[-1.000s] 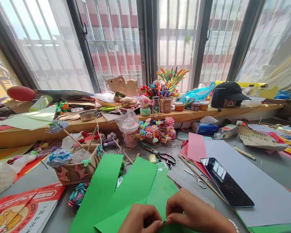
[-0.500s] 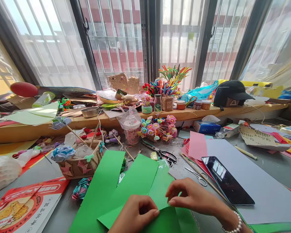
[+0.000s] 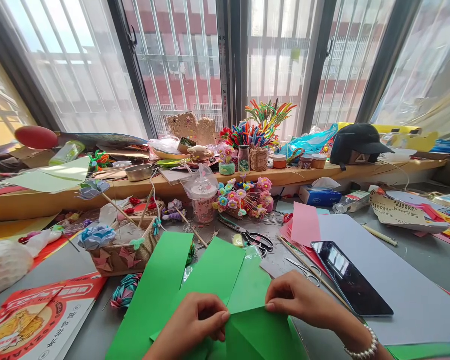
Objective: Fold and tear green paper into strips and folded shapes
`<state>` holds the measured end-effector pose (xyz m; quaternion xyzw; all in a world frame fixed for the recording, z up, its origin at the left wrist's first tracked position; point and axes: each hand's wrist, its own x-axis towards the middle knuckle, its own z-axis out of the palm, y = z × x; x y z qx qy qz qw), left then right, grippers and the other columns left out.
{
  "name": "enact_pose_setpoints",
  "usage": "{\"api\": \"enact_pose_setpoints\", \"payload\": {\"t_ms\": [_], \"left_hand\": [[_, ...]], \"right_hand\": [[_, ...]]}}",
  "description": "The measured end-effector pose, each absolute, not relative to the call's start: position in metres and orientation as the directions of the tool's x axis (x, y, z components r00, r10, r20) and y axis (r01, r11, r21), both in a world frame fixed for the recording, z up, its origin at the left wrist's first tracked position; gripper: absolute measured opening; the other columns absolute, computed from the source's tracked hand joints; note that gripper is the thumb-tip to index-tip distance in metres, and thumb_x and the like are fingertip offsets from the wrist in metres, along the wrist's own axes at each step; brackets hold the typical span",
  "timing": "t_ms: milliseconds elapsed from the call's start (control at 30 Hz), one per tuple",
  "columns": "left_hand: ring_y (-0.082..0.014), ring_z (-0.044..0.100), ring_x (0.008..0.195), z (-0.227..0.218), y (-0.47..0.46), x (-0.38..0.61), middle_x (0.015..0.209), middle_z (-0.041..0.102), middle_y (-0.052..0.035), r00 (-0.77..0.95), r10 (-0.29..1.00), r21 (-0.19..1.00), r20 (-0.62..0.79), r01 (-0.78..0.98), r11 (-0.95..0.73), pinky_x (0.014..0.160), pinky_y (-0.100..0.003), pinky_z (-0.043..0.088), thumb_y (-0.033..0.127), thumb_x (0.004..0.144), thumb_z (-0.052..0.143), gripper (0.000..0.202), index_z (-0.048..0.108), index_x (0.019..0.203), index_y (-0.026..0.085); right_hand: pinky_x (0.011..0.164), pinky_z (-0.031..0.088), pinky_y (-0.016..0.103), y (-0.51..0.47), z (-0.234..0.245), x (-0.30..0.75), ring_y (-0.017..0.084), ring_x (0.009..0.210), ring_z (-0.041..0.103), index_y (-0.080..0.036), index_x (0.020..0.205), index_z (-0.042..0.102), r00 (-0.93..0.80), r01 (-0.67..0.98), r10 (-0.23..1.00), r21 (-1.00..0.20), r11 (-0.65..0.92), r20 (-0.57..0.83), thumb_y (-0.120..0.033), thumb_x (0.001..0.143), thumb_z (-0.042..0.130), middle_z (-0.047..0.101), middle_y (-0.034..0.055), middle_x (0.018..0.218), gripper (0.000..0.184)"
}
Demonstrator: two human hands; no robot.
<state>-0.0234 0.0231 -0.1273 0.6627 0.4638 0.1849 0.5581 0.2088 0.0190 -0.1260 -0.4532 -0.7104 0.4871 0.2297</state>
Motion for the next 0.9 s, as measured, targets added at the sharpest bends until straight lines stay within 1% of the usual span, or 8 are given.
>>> {"api": "enact_pose_setpoints", "payload": {"t_ms": [167,267,333,367,467,567,700,900], "left_hand": [[-0.0153,0.06,0.058,-0.119,0.026,-0.031,0.062,0.065,-0.0036,0.467,0.846,0.922,-0.256,0.38,0.07,0.057,-0.023,0.045,0.041,0.07,0.055,0.029,0.058,0.065,0.012],[-0.0162,0.06,0.064,-0.116,0.024,-0.026,0.067,0.066,-0.0047,0.402,0.904,0.899,-0.148,0.436,-0.046,0.059,-0.022,0.045,0.04,0.073,0.051,0.029,0.061,0.071,0.012],[-0.0161,0.059,0.068,-0.117,0.019,-0.016,0.072,0.067,-0.0048,0.415,0.906,0.861,-0.082,0.488,-0.146,0.061,-0.021,0.043,0.038,0.075,0.05,0.029,0.064,0.078,0.013],[-0.0158,0.058,0.068,-0.119,0.017,-0.01,0.074,0.068,-0.0046,0.436,0.897,0.831,-0.07,0.523,-0.189,0.061,-0.02,0.042,0.036,0.074,0.051,0.028,0.065,0.081,0.013],[-0.0135,0.054,0.059,-0.124,0.012,0.002,0.065,0.067,-0.0025,0.489,0.865,0.734,-0.109,0.627,-0.262,0.054,-0.018,0.036,0.03,0.073,0.053,0.023,0.069,0.073,0.014],[-0.0114,0.048,0.054,-0.126,0.013,0.003,0.058,0.063,-0.001,0.493,0.858,0.724,-0.148,0.645,-0.246,0.051,-0.018,0.032,0.029,0.073,0.052,0.025,0.07,0.07,0.012],[-0.011,0.044,0.054,-0.124,0.019,-0.008,0.056,0.059,-0.0001,0.49,0.855,0.756,-0.168,0.621,-0.208,0.05,-0.017,0.03,0.033,0.073,0.051,0.03,0.069,0.069,0.01],[-0.0121,0.045,0.057,-0.122,0.023,-0.02,0.058,0.059,0.0007,0.43,0.881,0.82,-0.197,0.565,-0.093,0.053,-0.018,0.033,0.038,0.07,0.052,0.031,0.067,0.065,0.012]], "right_hand": [[0.047,0.033,0.018,0.02,-0.124,0.211,0.009,0.05,0.043,-0.012,0.065,0.063,-0.468,0.414,0.876,-0.904,0.103,-0.114,-0.024,0.07,0.056,0.048,-0.002,0.053,0.015],[0.046,0.032,0.018,0.02,-0.127,0.208,0.008,0.05,0.043,-0.012,0.066,0.064,-0.476,0.413,0.873,-0.904,0.111,-0.11,-0.023,0.07,0.056,0.049,-0.0022,0.053,0.014],[0.046,0.031,0.017,0.018,-0.129,0.204,0.008,0.05,0.042,-0.013,0.067,0.065,-0.489,0.419,0.867,-0.898,0.137,-0.096,-0.023,0.07,0.056,0.049,-0.0025,0.053,0.014],[0.046,0.031,0.017,0.017,-0.13,0.202,0.008,0.05,0.043,-0.013,0.068,0.065,-0.495,0.424,0.865,-0.892,0.157,-0.084,-0.023,0.07,0.056,0.05,-0.0025,0.053,0.014],[0.048,0.033,0.018,0.015,-0.132,0.197,0.008,0.051,0.044,-0.014,0.069,0.067,-0.504,0.438,0.863,-0.874,0.212,-0.043,-0.024,0.07,0.057,0.055,-0.0017,0.055,0.014],[0.048,0.035,0.018,0.015,-0.133,0.197,0.01,0.052,0.048,-0.013,0.069,0.067,-0.507,0.419,0.858,-0.893,0.164,-0.08,-0.027,0.07,0.057,0.057,-0.0008,0.055,0.016],[0.053,0.043,0.022,0.02,-0.131,0.208,0.012,0.053,0.056,-0.012,0.068,0.063,-0.496,0.311,0.849,-0.95,-0.024,-0.184,-0.031,0.071,0.056,0.059,0.0013,0.056,0.021],[0.06,0.047,0.026,0.025,-0.125,0.219,0.014,0.061,0.059,-0.011,0.071,0.059,-0.396,0.208,0.908,-0.977,-0.055,-0.135,-0.038,0.072,0.057,0.063,0.0049,0.066,0.027]]}}
